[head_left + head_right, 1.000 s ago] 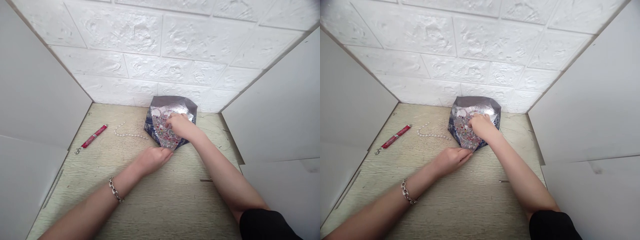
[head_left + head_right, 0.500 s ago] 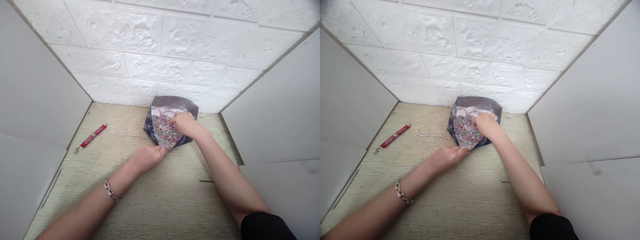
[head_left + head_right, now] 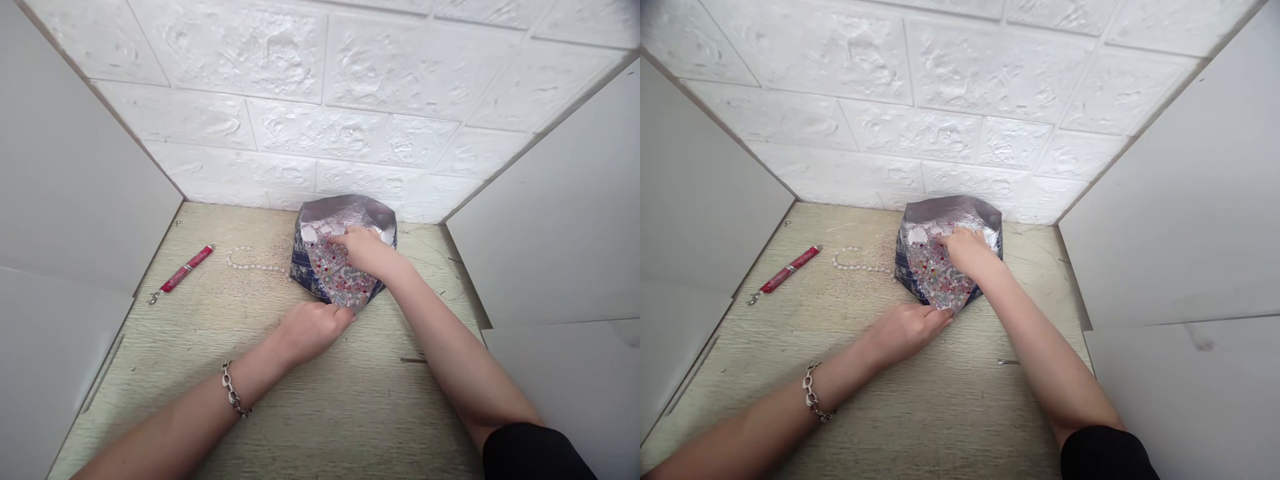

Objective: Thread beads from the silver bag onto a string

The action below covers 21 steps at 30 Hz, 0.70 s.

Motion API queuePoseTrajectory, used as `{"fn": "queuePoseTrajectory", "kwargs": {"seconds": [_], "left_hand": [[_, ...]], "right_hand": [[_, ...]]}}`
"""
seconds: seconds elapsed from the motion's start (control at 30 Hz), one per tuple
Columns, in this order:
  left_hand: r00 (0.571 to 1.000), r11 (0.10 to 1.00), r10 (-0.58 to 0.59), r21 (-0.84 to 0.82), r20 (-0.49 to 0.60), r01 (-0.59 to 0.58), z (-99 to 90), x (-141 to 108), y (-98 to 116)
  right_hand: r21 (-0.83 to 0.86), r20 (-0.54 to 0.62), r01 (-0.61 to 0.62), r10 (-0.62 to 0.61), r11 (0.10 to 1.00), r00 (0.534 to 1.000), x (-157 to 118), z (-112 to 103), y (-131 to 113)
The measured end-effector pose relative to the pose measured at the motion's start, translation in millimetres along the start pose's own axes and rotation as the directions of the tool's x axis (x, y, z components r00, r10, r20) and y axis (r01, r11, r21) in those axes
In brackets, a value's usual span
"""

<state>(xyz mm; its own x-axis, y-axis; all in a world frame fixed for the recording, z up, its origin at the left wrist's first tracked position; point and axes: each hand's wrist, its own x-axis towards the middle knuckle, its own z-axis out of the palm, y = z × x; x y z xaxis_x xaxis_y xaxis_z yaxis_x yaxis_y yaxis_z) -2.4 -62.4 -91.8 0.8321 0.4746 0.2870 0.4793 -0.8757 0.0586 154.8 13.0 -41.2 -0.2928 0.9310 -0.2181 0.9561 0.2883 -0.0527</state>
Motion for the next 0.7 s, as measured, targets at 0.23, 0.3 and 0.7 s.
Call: {"fn": "queuePoseTrajectory", "kwargs": {"seconds": [0.23, 0.3, 0.7], "left_hand": [[0.994, 0.995, -0.066, -0.082, -0.085, 0.059, 0.2, -3, -3], [0.99, 0.99, -0.082, -0.121, -0.115, 0.068, -1.9, -3, -3], [0.967, 0.938, -0.225, -0.293, -0.117, 0.183, -8.8, 0, -10]], "right_hand": [[-0.003, 0.001, -0.044, 0.044, 0.999, 0.999, 1, 1, 3], [-0.007, 0.017, -0.056, 0.056, 0.998, 0.998, 0, -1, 5], [-0.016, 0.176, -0.105, 0.106, 0.994, 0.979, -8, -20, 15]]}}
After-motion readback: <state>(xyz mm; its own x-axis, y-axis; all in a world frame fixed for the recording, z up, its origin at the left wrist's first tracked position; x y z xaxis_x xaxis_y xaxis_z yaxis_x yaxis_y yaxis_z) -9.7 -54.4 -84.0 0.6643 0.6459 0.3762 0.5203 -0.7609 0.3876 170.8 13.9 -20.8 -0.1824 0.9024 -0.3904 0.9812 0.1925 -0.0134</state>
